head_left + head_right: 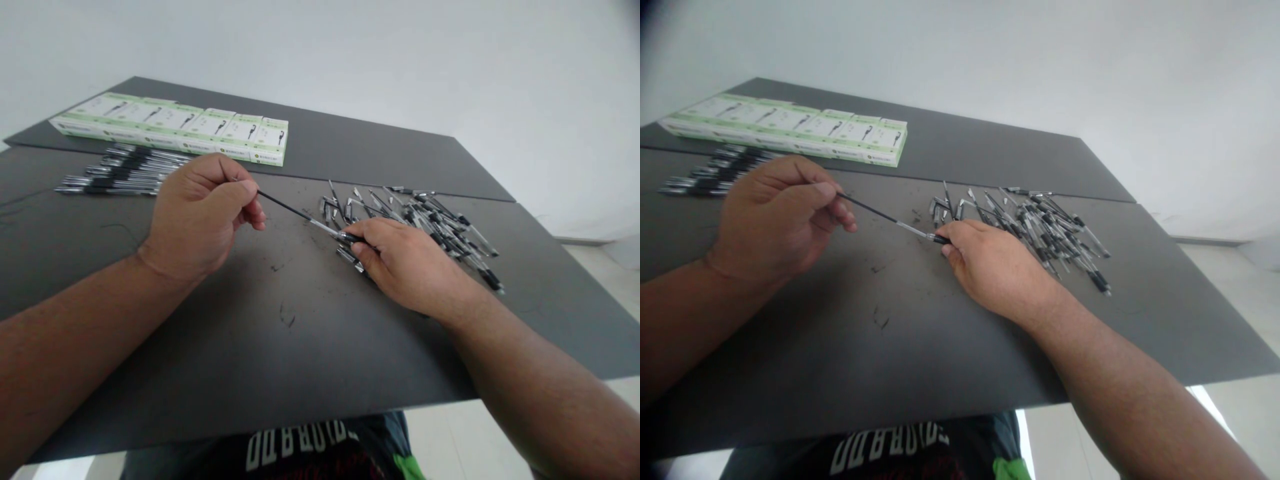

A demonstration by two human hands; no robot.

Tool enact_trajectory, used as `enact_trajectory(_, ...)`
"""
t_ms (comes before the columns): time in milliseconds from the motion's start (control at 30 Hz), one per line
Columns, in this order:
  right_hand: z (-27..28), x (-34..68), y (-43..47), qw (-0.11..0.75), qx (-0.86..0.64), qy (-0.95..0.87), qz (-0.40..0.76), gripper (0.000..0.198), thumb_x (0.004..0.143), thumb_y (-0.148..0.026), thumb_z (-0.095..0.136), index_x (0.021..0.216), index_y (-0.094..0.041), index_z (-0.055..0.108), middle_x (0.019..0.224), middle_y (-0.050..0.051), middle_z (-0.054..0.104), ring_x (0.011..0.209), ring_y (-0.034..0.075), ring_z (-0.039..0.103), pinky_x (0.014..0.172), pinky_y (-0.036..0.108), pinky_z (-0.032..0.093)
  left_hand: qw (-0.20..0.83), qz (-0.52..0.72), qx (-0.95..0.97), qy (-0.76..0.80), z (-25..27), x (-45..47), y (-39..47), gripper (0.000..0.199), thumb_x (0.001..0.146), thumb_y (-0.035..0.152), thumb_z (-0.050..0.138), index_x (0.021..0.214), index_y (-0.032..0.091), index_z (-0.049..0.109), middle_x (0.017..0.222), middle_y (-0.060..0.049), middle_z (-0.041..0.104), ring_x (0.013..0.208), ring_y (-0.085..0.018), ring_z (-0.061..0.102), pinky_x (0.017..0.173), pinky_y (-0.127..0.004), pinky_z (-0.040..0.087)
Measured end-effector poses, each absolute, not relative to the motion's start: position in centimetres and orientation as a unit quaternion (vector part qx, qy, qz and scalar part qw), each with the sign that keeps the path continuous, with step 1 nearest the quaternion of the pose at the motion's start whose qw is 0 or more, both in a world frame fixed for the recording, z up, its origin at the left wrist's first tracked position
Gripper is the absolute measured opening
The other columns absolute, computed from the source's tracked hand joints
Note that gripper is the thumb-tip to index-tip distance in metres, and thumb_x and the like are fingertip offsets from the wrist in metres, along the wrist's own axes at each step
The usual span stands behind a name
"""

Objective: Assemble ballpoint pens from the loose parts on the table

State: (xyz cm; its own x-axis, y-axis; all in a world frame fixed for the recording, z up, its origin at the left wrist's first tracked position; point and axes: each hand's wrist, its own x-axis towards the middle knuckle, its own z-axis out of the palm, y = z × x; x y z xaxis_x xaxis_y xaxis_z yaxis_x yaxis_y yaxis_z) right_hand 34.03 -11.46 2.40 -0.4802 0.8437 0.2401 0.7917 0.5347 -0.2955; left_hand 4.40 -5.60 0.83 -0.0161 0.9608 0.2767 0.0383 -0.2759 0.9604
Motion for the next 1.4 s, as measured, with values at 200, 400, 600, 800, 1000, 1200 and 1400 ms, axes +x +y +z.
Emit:
enact_trajectory(200,2.6,34.0,-11.5,0.173,-0.472,-0.862,0.069,0.038,0.118,-0.023,0.056,0.144,-0.017,0.083,0.138,0.017,0.09,0.125,0.034,0.085,0.111,0.049,0.067,0.425,0.563,0.563,0.431,0.8,4.4,-5.7,0.015,0.085,0.03,0.083,0.081,0.032,0.069,0.067,0.006,0.07,0.061,-0.018,0.063,0.066,-0.044,0.052)
enact_trajectory(400,2.7,33.9,-11.5,0.168,-0.475,-0.861,0.071,0.039,0.117,-0.023,0.057,0.145,-0.016,0.083,0.138,0.017,0.09,0.125,0.035,0.086,0.111,0.049,0.067,0.419,0.558,0.572,0.431,0.8,4.3,-5.6,0.012,0.091,0.03,0.076,0.084,0.029,0.067,0.068,0.007,0.07,0.061,-0.015,0.063,0.063,-0.04,0.054)
enact_trajectory(600,2.6,33.9,-11.5,0.169,-0.468,-0.865,0.066,0.04,0.118,-0.023,0.056,0.146,-0.014,0.083,0.136,0.018,0.09,0.127,0.035,0.086,0.111,0.049,0.068,0.419,0.568,0.566,0.426,0.7,4.3,-5.5,0.013,0.084,0.033,0.08,0.082,0.029,0.068,0.066,0.008,0.069,0.058,-0.014,0.062,0.06,-0.038,0.054)
enact_trajectory(800,2.6,33.9,-11.5,0.167,-0.464,-0.868,0.058,0.039,0.117,-0.021,0.057,0.146,-0.013,0.083,0.136,0.019,0.09,0.128,0.036,0.086,0.112,0.049,0.068,0.389,0.536,0.6,0.45,0.6,4.3,-5.5,0.017,0.092,0.036,0.076,0.088,0.028,0.061,0.069,0.008,0.068,0.061,-0.013,0.064,0.065,-0.037,0.055)
enact_trajectory(1000,2.7,33.8,-11.6,0.161,-0.48,-0.86,0.067,0.039,0.117,-0.022,0.059,0.148,-0.018,0.083,0.137,0.015,0.091,0.127,0.034,0.087,0.11,0.045,0.067,0.312,0.453,0.706,0.446,0.7,3.9,-6.1,0.015,0.099,0.038,0.068,0.09,0.027,0.064,0.074,0.004,0.073,0.069,-0.016,0.073,0.073,-0.037,0.06)
enact_trajectory(1200,3.1,33.4,-12.0,0.156,-0.504,-0.846,0.08,0.033,0.114,-0.026,0.067,0.141,-0.021,0.085,0.124,0.01,0.094,0.109,0.032,0.09,0.097,0.042,0.067,0.218,0.341,0.806,0.432,0.8,4.0,-7.0,0.018,0.098,0.043,0.072,0.097,0.025,0.079,0.084,0.001,0.081,0.077,-0.019,0.075,0.073,-0.035,0.056)
enact_trajectory(1400,3.1,33.0,-12.4,0.154,-0.483,-0.857,0.095,0.026,0.109,-0.024,0.071,0.13,-0.019,0.086,0.113,0.011,0.093,0.098,0.03,0.088,0.087,0.039,0.064,0.173,0.258,0.872,0.378,0.6,4.8,-7.6,0.027,0.104,0.041,0.062,0.108,0.025,0.084,0.098,0.0,0.087,0.091,-0.02,0.08,0.085,-0.033,0.059)
